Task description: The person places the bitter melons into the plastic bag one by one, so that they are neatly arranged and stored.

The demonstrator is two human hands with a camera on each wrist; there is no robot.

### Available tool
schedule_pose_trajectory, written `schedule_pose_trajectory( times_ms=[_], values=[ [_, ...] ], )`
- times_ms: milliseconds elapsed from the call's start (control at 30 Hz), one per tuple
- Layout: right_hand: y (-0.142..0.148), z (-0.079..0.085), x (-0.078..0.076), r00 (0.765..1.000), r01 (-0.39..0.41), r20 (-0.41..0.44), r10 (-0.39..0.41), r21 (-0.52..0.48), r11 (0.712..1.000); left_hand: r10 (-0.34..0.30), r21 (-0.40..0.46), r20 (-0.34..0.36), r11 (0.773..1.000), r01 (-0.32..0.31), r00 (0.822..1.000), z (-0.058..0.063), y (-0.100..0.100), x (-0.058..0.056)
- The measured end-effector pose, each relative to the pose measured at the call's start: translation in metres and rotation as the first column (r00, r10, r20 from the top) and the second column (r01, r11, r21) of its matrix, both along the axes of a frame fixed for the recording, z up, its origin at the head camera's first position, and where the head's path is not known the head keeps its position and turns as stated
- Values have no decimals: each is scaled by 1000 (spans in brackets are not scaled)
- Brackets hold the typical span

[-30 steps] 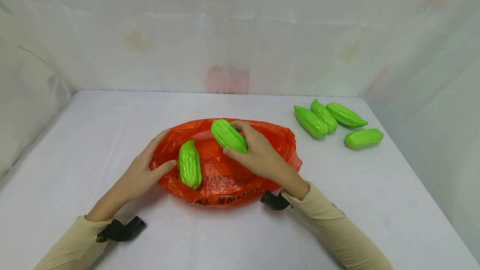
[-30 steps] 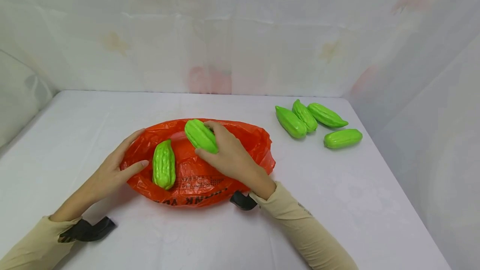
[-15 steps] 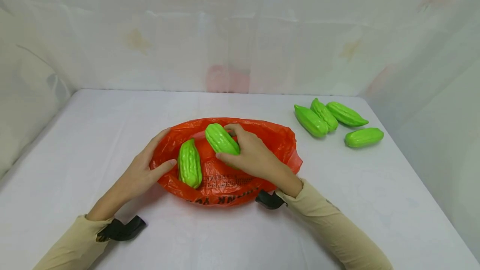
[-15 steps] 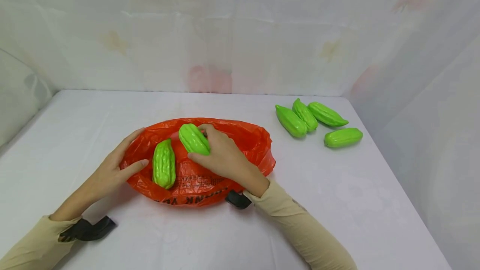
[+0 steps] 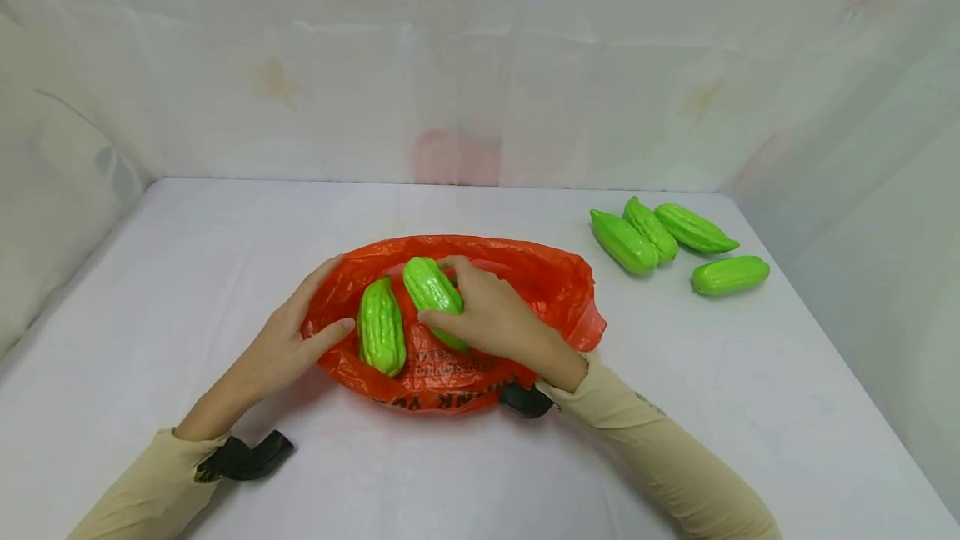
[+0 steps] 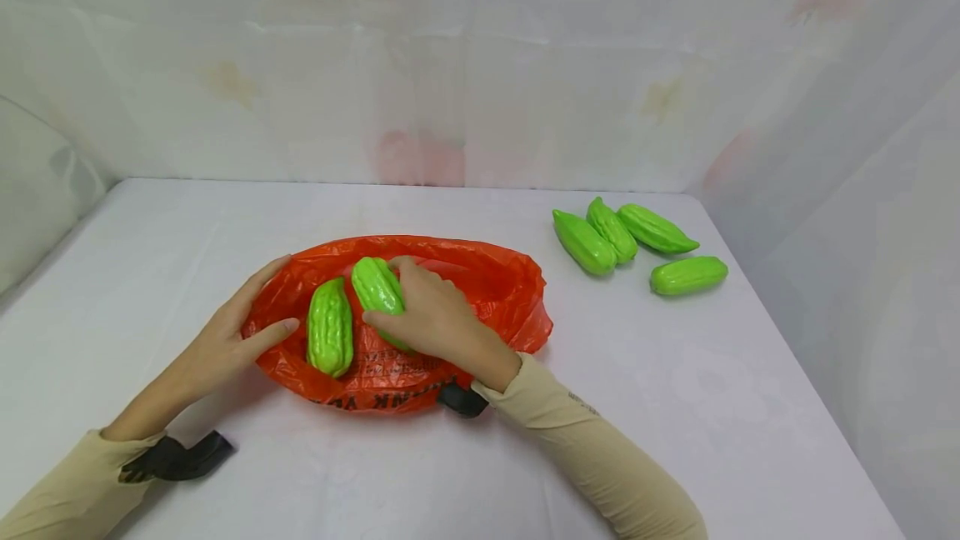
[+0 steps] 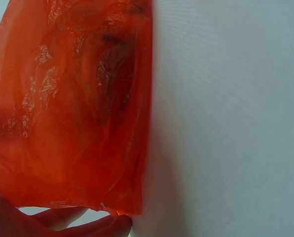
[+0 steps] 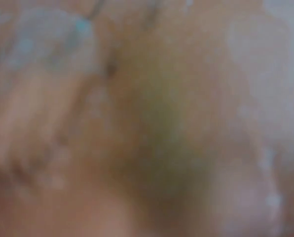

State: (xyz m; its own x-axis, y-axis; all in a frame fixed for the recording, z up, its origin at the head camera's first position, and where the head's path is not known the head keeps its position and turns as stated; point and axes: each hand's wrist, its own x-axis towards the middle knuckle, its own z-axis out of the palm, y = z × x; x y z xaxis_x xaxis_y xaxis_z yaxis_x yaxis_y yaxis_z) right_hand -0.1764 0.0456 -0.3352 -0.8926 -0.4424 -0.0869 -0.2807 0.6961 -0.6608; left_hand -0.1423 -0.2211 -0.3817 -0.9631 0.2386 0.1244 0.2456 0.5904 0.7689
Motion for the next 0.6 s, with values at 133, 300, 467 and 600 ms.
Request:
schedule_pose_trajectory(
  times_ms=[133,300,467,600],
  values=[
    [-2,-1,-1,1000,9,29,-8,-8,1000,-1,0,5,1000,1,1000,2,1,0],
    [-3,-3,-2,998,-31,47,31,-6,1000,1,-1,3,1000,-1,1000,4,0,0],
    [-3,-1,-2,993,-97,66,94,37,995,0,3,6,1000,0,1000,6,0,0],
    [-2,0,-2,987,-131,95,126,43,990,1,3,3,1000,-1,1000,7,0,0]
  ],
)
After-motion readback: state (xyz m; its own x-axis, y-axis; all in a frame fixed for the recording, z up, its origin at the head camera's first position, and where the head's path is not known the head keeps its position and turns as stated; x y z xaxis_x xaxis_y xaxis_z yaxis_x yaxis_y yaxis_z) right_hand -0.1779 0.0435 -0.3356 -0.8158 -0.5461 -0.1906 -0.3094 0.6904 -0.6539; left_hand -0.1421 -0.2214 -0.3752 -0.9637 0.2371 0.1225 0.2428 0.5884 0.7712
